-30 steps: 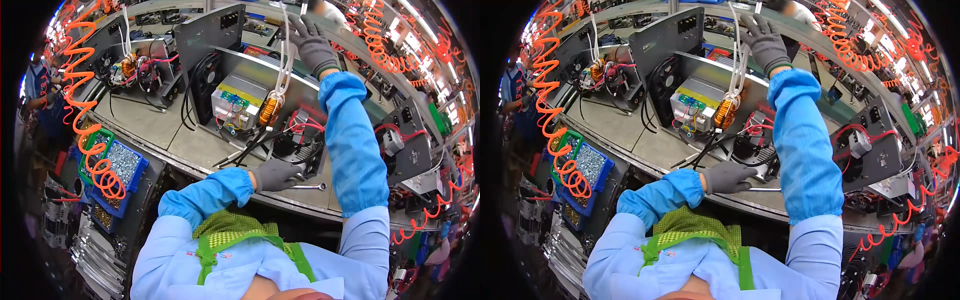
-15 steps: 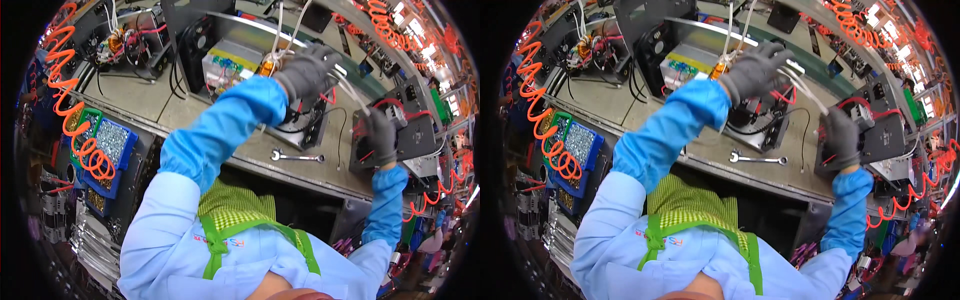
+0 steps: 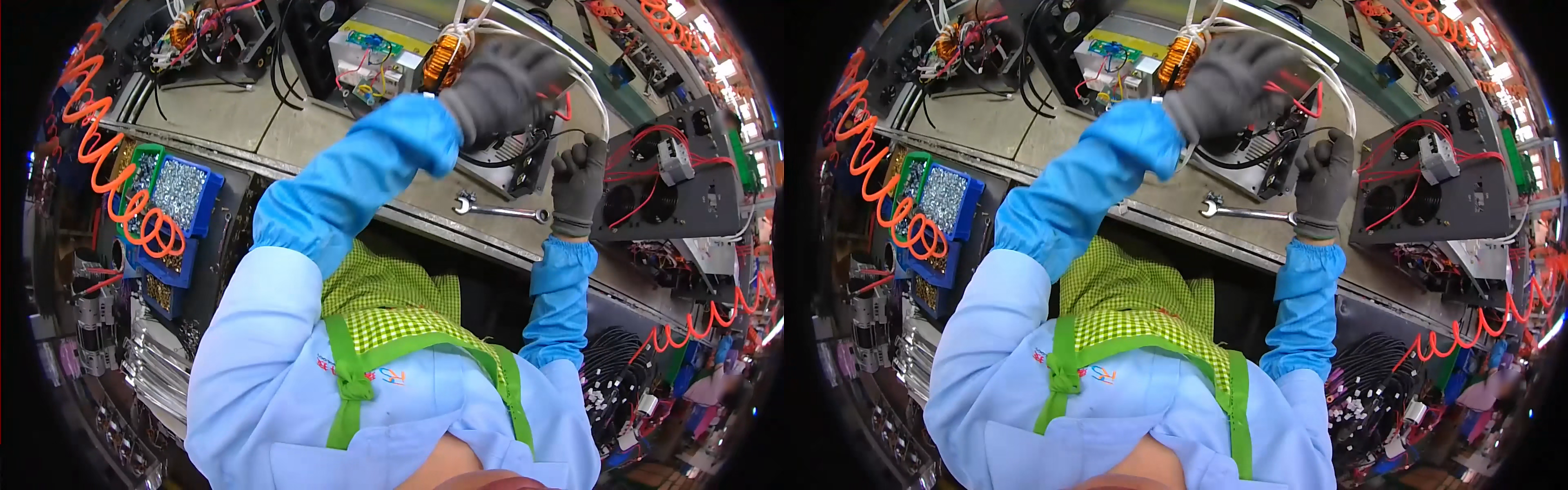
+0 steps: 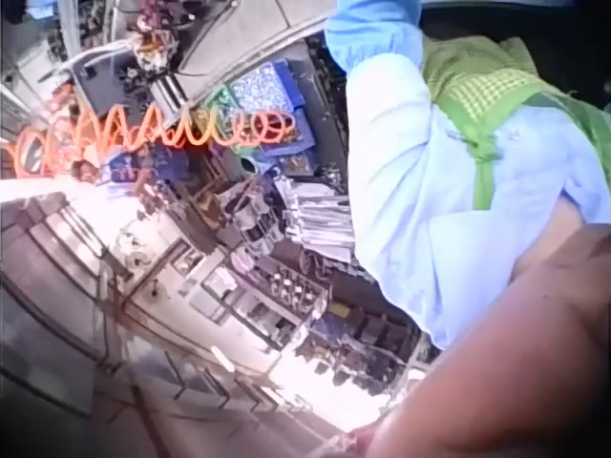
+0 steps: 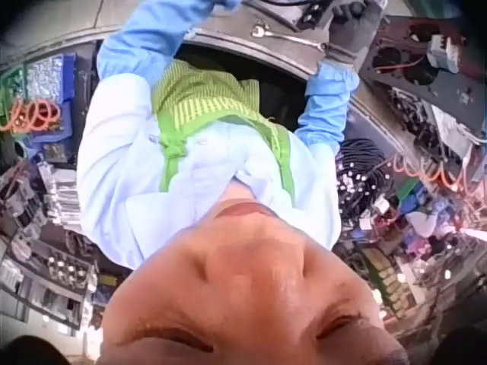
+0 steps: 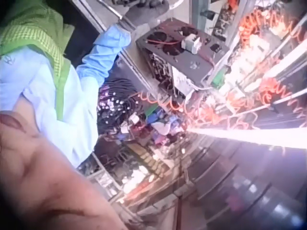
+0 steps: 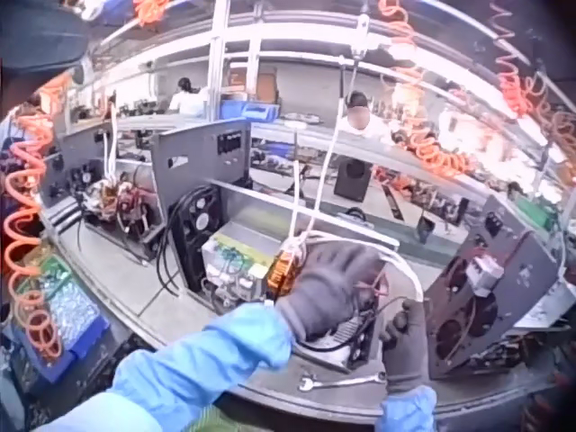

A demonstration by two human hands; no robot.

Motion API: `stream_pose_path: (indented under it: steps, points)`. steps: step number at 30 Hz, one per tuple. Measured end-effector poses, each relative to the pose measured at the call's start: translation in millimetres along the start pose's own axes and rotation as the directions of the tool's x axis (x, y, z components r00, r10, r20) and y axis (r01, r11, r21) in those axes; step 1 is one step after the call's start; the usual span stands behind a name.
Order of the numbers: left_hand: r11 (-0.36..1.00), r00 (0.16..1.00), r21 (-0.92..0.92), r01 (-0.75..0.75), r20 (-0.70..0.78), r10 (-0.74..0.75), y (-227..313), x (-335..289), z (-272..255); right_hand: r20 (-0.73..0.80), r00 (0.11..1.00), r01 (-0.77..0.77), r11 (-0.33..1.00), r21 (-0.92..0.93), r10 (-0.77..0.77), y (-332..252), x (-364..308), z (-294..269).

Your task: Assembling components and wiring within an electronic chassis on a production line.

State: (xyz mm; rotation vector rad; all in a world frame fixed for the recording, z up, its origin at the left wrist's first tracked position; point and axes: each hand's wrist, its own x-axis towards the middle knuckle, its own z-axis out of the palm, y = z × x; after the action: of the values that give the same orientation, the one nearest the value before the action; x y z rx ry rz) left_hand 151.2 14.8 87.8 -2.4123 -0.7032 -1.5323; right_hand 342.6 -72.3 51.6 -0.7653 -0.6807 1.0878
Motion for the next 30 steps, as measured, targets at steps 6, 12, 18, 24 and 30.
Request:
stream_pose_path:
  steps: [6, 12, 18, 24, 30]
  points:
    - [0.914, 0.547, -0.128, 0.386, 0.829, -0.115, 48.9, -139.6, 1.2, 0.284, 0.902, 0.401, 0.382, -0.833, -0.326, -3.3, 7.2, -49.6]
    - [0.900, 0.520, -0.008, 0.436, 0.818, -0.245, 37.5, -178.4, 30.1, 0.334, 0.929, 0.360, 0.185, -0.914, -0.157, 24.3, 15.9, -59.3]
    - [0.876, 0.538, 0.014, 0.483, 0.784, -0.309, 44.5, -182.0, 31.1, 0.256, 0.964, 0.264, 0.374, -0.889, -0.072, 43.4, 16.6, -56.2]
    - [0.737, 0.840, -0.449, 0.506, 0.453, -0.300, 73.2, -152.3, 39.1, 0.191, 0.981, 0.154, 0.515, -0.843, 0.020, 43.6, 22.3, -68.5]
    - [0.406, 0.541, -0.363, 0.839, 0.480, -0.690, 77.2, -148.5, 96.5, 0.290, 0.952, 0.306, 0.236, -0.922, -0.101, 49.7, 19.8, -61.6]
